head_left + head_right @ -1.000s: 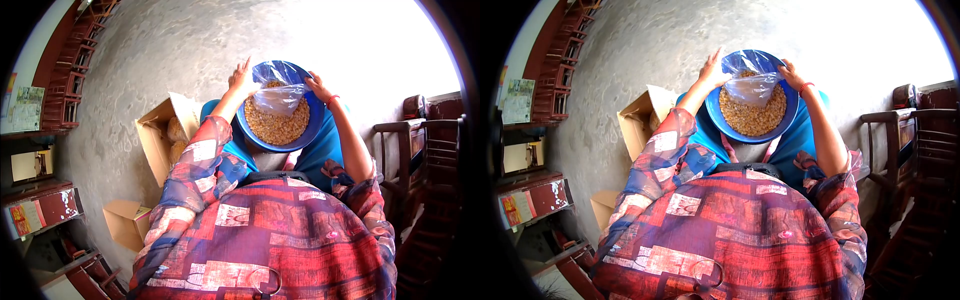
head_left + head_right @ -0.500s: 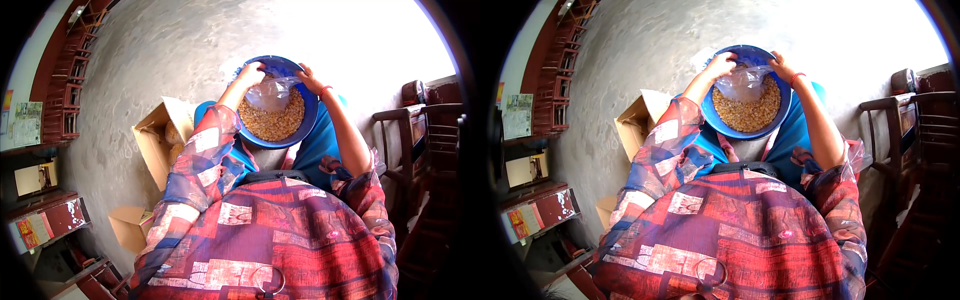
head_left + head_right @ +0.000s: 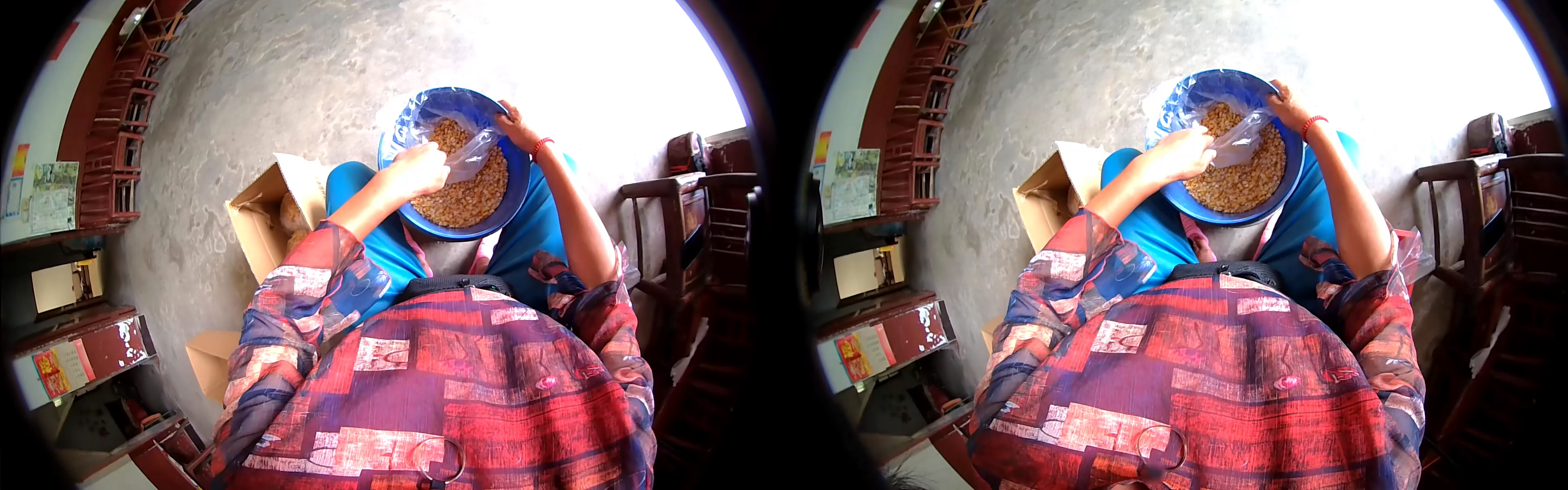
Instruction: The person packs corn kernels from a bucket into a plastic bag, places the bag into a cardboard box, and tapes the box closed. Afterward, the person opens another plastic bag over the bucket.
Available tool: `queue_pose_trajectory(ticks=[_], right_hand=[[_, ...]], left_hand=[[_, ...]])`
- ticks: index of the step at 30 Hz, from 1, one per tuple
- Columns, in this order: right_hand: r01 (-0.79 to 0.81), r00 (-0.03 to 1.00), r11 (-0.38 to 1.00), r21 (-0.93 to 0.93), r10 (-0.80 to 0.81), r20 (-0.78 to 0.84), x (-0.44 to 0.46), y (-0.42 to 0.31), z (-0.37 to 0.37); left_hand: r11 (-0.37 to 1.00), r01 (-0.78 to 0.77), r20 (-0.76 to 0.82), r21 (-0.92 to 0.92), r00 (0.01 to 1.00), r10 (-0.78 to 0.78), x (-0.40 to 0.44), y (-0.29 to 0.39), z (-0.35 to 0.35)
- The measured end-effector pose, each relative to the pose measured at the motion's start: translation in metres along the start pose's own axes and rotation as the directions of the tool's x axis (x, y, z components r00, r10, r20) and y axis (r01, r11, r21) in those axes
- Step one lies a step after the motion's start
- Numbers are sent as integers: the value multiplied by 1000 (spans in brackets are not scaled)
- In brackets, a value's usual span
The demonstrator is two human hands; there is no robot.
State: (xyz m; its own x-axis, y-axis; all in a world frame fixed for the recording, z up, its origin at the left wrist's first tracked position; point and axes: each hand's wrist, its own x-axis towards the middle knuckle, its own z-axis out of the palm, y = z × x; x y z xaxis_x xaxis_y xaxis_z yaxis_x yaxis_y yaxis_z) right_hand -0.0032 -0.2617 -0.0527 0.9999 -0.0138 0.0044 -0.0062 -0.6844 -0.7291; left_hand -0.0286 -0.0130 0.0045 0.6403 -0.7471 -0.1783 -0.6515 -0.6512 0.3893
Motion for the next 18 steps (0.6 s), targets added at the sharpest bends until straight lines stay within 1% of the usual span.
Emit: queue_pose_trajectory(ticks=[2, 5, 6, 7, 8, 9, 10, 11, 13, 14, 16, 17, 18], right_hand=[[9, 1000, 999, -35, -9, -19, 0, -1, 0], [10, 1000, 999, -34, -10, -6, 0, -1, -1], [8, 1000, 999, -35, -8, -6, -1, -1, 0], [-1, 1000, 999, -33, 1, -10, -1, -2, 0], [-10, 1000, 999, -33, 10, -16, -2, -2, 0], [-12, 1000, 999, -36, 11, -22, 1, 1, 2], [-6, 999, 998, -55, 4, -33, 4, 6, 6], [-1, 999, 997, -73, -2, -44, 5, 12, 9], [-16, 999, 996, -88, 13, -29, 5, 11, 8], [-18, 999, 996, -87, 14, -49, 6, 13, 11], [-25, 997, 996, -82, 19, -72, 7, 22, 17], [-3, 997, 997, -81, -3, -78, 8, 26, 20], [20, 996, 997, -80, -27, -88, 10, 29, 21]], left_hand=[[993, 116, -141, 35, 984, -110, -1, 24, -26], [993, 112, -163, 32, 981, -105, 16, 44, -61], [997, 66, -198, -33, 978, -72, 22, 46, -67], [997, 65, -197, -35, 978, -70, 31, 43, -65], [998, 67, -47, -9, 997, -67, 43, 36, -62], [998, 62, 103, 18, 993, -63, 57, 30, -57], [992, 121, 277, 18, 953, -122, 71, 22, -48], [993, 114, 276, 17, 954, -115, 80, 15, -35], [994, 4, 139, -111, 990, 12, 94, 0, -5], [981, 19, 103, -193, 995, 1, 102, -7, 4], [981, 23, 99, -191, 995, -5, 102, -9, 9], [981, 34, 92, -190, 996, -17, 100, -10, 11], [988, -56, -62, -147, 997, 47, 98, -20, 20]])
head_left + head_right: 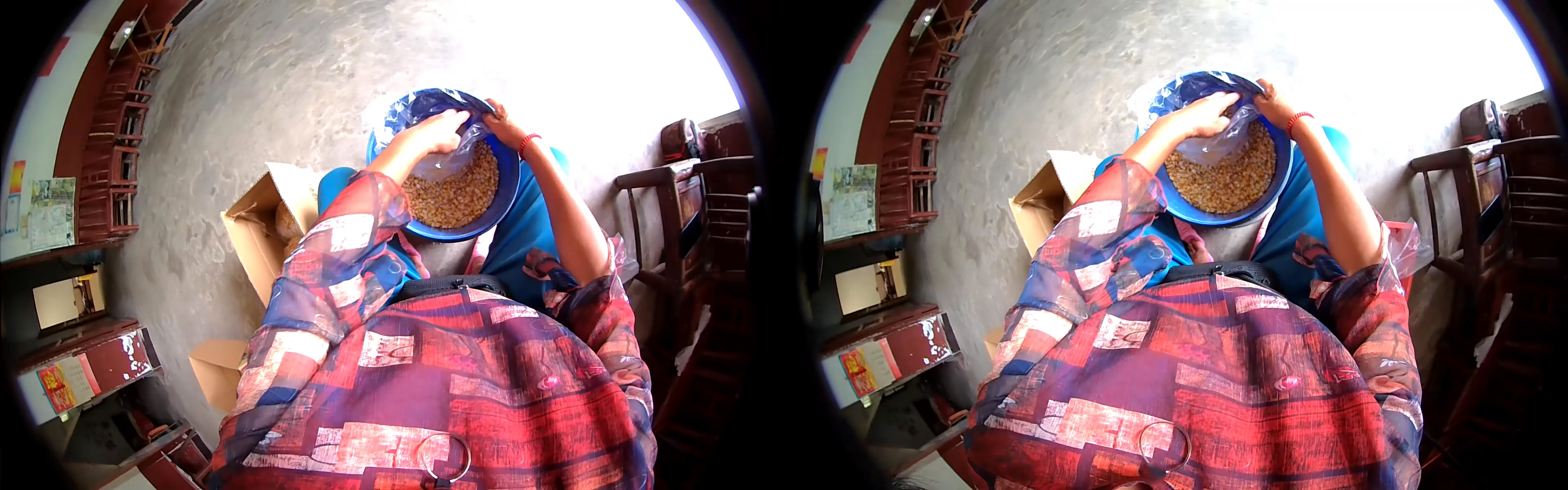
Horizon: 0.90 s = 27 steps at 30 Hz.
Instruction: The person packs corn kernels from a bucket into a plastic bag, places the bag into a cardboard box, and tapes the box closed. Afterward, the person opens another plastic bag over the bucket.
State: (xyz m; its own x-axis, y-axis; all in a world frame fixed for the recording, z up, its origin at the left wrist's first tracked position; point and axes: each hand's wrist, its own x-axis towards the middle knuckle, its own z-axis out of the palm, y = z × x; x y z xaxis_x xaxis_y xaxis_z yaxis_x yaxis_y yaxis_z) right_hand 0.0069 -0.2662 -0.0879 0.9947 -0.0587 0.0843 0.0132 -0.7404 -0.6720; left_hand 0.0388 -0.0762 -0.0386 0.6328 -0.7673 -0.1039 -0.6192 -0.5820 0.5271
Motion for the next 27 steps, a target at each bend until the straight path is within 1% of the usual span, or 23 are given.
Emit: queue_pose_trajectory(ticks=[1, 2, 3, 4, 5, 7, 8, 9, 11, 12, 14, 15, 16, 17, 18, 19, 21, 22, 24, 25, 27], right_hand=[[1, 1000, 1000, 6, -1, -3, 1, 0, -1], [-2, 999, 1000, -8, 2, 50, 2, 0, -4], [-3, 995, 1000, -21, 6, 104, 2, -5, -7], [-1, 994, 1000, -14, 2, 107, 0, -11, -10], [-19, 996, 1000, 13, 18, 92, -2, -15, -14], [-37, 996, 999, 39, 33, 81, -4, -19, -13], [-49, 996, 998, 35, 46, 78, -4, -20, -13], [-63, 996, 998, 30, 60, 70, -4, -23, -16], [-50, 998, 998, 46, 48, 48, -8, -28, -21], [-32, 999, 998, 63, 30, 31, -10, -30, -22], [-39, 998, 998, 50, 37, 50, -10, -32, -22], [-45, 997, 998, 34, 42, 66, -8, -30, -21], [-43, 997, 998, 36, 40, 66, -5, -25, -19], [-6, 996, 1000, -5, 7, 88, -3, -20, -16], [29, 994, 999, -45, -24, 109, -3, -20, -16], [28, 994, 999, -46, -23, 108, -3, -19, -15], [-34, 999, 999, -8, 35, 29, -6, -23, -14], [-31, 999, 999, -8, 32, 27, -6, -25, -15], [-48, 997, 999, -3, 48, 59, -7, -29, -19], [-48, 997, 999, -3, 48, 58, -8, -32, -21], [-74, 995, 997, -3, 74, 70, -9, -34, -23]], left_hand=[[1000, 1, 2, 6, 1000, -1, -8, 14, -22], [993, 90, 148, 75, 984, -101, -16, 28, -45], [973, 169, 283, 155, 936, -208, -24, 37, -63], [958, 134, 218, 255, 957, -192, -24, 25, -61], [896, 237, 277, 376, 894, -353, -25, 20, -62], [868, 254, 292, 427, 870, -398, -31, 4, -61], [869, 161, 401, 468, 837, -372, -32, -3, -60], [889, 183, 370, 421, 860, -352, -42, 0, -61], [910, 221, 397, 352, 845, -359, -50, 8, -62], [909, 221, 398, 353, 844, -360, -52, 13, -65], [936, 194, 278, 293, 920, -277, -55, 20, -70], [935, 198, 276, 295, 919, -282, -58, 24, -74], [966, 161, 45, 203, 984, -173, -60, 27, -78], [988, 97, -199, 122, 977, -72, -62, 28, -80], [987, 54, -329, 149, 944, -2, -63, 24, -81], [985, 31, -362, 170, 931, 33, -63, 16, -83], [973, 1, -474, 232, 873, 112, -68, 5, -83], [972, 1, -477, 235, 872, 114, -70, -1, -83], [988, 140, -513, 70, 854, -85, -76, -12, -80], [988, 140, -514, 70, 854, -84, -78, -20, -77], [919, 377, -569, -111, 734, -370, -79, -35, -71]])
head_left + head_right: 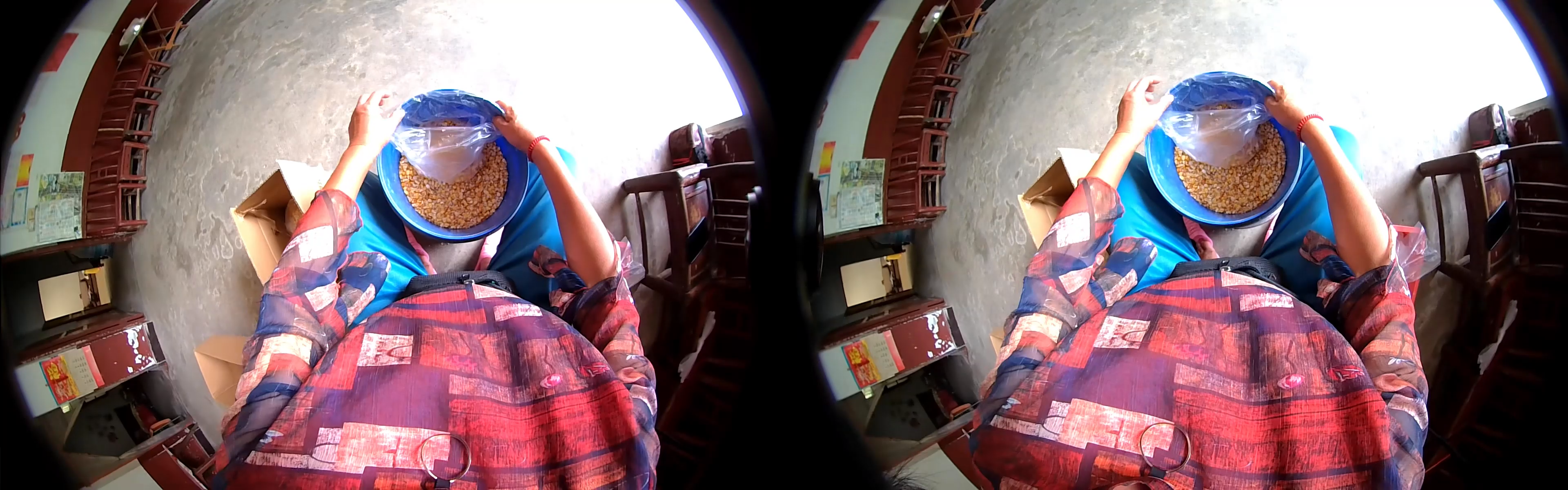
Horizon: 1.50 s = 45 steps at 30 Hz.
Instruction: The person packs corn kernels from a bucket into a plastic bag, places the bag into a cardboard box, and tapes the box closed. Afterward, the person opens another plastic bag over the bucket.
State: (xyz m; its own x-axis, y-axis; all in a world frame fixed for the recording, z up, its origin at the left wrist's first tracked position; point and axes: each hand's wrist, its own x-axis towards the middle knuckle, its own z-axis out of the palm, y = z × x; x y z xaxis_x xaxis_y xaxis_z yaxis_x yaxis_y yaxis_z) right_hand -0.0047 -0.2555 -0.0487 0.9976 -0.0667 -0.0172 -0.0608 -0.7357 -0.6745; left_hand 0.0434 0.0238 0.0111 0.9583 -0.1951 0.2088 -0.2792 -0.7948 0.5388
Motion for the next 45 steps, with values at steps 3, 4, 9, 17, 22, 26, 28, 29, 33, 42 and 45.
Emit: queue_pose_trajectory(ticks=[3, 4, 9, 17, 22, 26, 28, 29, 33, 42, 45], right_hand=[[39, 998, 999, 37, -37, -58, 1, 4, 5], [40, 998, 999, 37, -38, -53, 0, 3, 5], [-97, 988, 980, 174, 74, 137, 2, 1, -5], [145, 989, 937, 317, -144, -26, 30, 5, -8], [151, 985, 976, 160, -135, -108, 49, 1, -7], [181, 966, 957, 225, -130, -223, 73, 14, 8], [170, 953, 966, 193, -111, -283, 89, 33, 24], [75, 981, 994, 77, -60, -187, 92, 43, 30], [-89, 990, 988, 130, 73, 124, 81, 54, 15], [-410, 892, 752, 515, 212, 400, 31, 33, -15], [-375, 914, 795, 476, 231, 334, 24, 15, -32]], left_hand=[[993, 103, 189, -52, 978, -91, 1, -13, 9], [984, 134, 320, -121, 943, -90, 2, -17, 11], [896, 213, 250, -389, 961, -120, 8, -22, 23], [861, 281, 313, -424, 938, -152, 28, -15, 25], [823, 235, 184, -518, 970, -161, 34, -13, 27], [918, 155, -83, -366, 977, -198, 38, 2, 19], [926, 181, -97, -331, 970, -224, 40, 5, 21], [952, 216, 0, -216, 975, -221, 40, -1, 28], [924, 304, 209, -234, 943, -258, 39, -34, 44], [996, 74, 164, -50, 984, -65, -3, 5, 26], [998, 66, 232, -24, 971, -59, -1, 3, 24]])
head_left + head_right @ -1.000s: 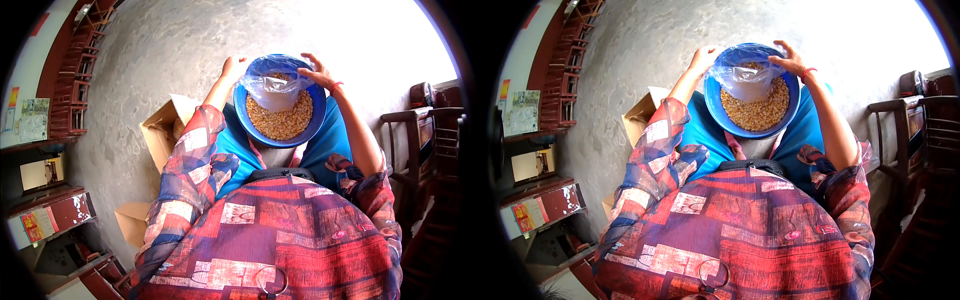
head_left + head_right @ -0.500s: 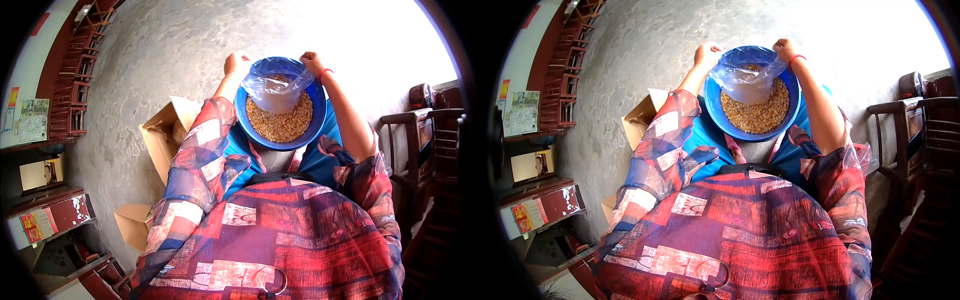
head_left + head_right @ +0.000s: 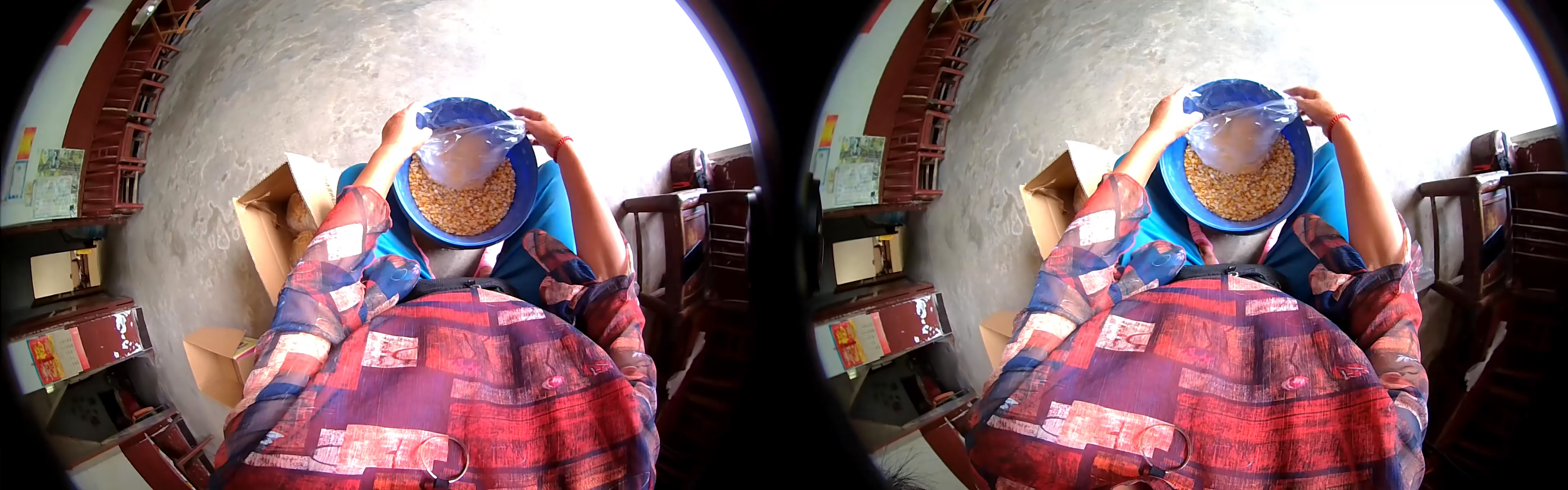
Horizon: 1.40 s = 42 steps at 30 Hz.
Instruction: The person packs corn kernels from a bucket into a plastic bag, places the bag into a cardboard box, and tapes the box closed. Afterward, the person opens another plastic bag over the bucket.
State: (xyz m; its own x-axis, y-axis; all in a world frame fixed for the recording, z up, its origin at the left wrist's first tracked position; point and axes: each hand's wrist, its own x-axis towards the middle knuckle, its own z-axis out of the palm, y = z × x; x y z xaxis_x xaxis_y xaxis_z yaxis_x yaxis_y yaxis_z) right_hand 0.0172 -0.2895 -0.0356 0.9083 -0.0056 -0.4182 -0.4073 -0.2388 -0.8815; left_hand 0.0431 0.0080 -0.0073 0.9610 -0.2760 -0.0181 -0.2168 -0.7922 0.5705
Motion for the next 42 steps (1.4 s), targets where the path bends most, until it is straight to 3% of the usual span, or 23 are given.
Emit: queue_pose_trajectory(ticks=[2, 3, 5, 6, 7, 9, 10, 11, 13, 20, 22, 23, 25, 27, 29, 30, 32, 33, 35, 36, 39, 40, 42], right_hand=[[129, 988, 987, -99, -136, -73, -16, -19, -3], [357, 925, 931, -75, -364, -113, -8, -19, 1], [657, 664, 688, -308, -722, -195, 1, -16, 2], [699, 611, 619, -358, -777, -151, -12, -33, 9], [717, 599, 594, -364, -793, -114, -33, -54, 21], [703, 523, 359, -614, -846, 103, -42, -54, 30], [630, 591, 275, -726, -776, 219, -56, -57, 35], [600, 688, 310, -738, -670, 279, -65, -56, 37], [639, 624, 192, -745, -695, 356, -64, -32, 34], [587, 726, 380, -715, -638, 257, -88, -31, 27], [579, 594, 294, -760, -791, 146, -88, -47, 35], [581, 594, 295, -759, -791, 147, -86, -54, 41], [694, 669, 534, -483, -727, 157, -83, -72, 58], [616, 788, 659, -432, -507, 349, -80, -82, 78], [602, 794, 560, -569, -341, 503, -55, -69, 95], [603, 793, 560, -568, -343, 504, -38, -52, 100], [556, 800, 597, -578, -574, 177, -7, -21, 101], [423, 896, 667, -614, -407, 175, -6, -33, 91], [388, 909, 647, -657, -387, 156, -14, -44, 84], [301, 944, 610, -733, -302, 136, -25, -59, 79], [272, 928, 511, -816, -365, 81, -10, -47, 57], [272, 922, 555, -786, -385, 47, -15, -49, 48], [280, 906, 591, -756, -424, 3, -45, -44, 50]], left_hand=[[1000, -26, 26, 1, 999, 26, -1, -2, 2], [1000, -19, 16, -7, 1000, 19, -1, -1, 1], [1000, -18, 9, -15, 1000, 18, -1, 2, 1], [1000, -9, 9, -3, 1000, 9, -3, 6, -1], [1000, 2, 8, 9, 1000, -2, -5, 10, -4], [1000, 6, 2, 18, 1000, -6, -9, 16, -6], [1000, 9, -5, 26, 1000, -9, -10, 18, -7], [1000, 10, -9, 27, 1000, -10, -10, 18, -7], [998, 10, -16, 67, 1000, -9, -11, 17, -5], [988, 45, -26, 146, 999, -41, -12, 22, -5], [985, 47, -31, 165, 999, -43, -13, 25, -5], [981, 50, -33, 185, 998, -45, -14, 26, -6], [981, 52, -34, 187, 998, -47, -15, 27, -7], [981, 51, -37, 189, 998, -45, -15, 27, -6], [985, 30, -31, 170, 999, -25, -15, 26, -5], [985, 31, -33, 171, 999, -25, -14, 23, -2], [985, -21, -15, 170, 1000, 24, -11, 14, 2], [985, -13, -19, 170, 1000, 16, -11, 13, -1], [988, -31, 74, 151, 997, 20, -8, 12, -2], [987, -38, 85, 153, 996, 25, -4, 13, -1], [976, 12, 121, 217, 992, -39, 8, 21, 2], [978, 12, 122, 208, 992, -38, 9, 24, 3], [918, -10, -11, 395, 1000, 16, -25, 33, -11]])
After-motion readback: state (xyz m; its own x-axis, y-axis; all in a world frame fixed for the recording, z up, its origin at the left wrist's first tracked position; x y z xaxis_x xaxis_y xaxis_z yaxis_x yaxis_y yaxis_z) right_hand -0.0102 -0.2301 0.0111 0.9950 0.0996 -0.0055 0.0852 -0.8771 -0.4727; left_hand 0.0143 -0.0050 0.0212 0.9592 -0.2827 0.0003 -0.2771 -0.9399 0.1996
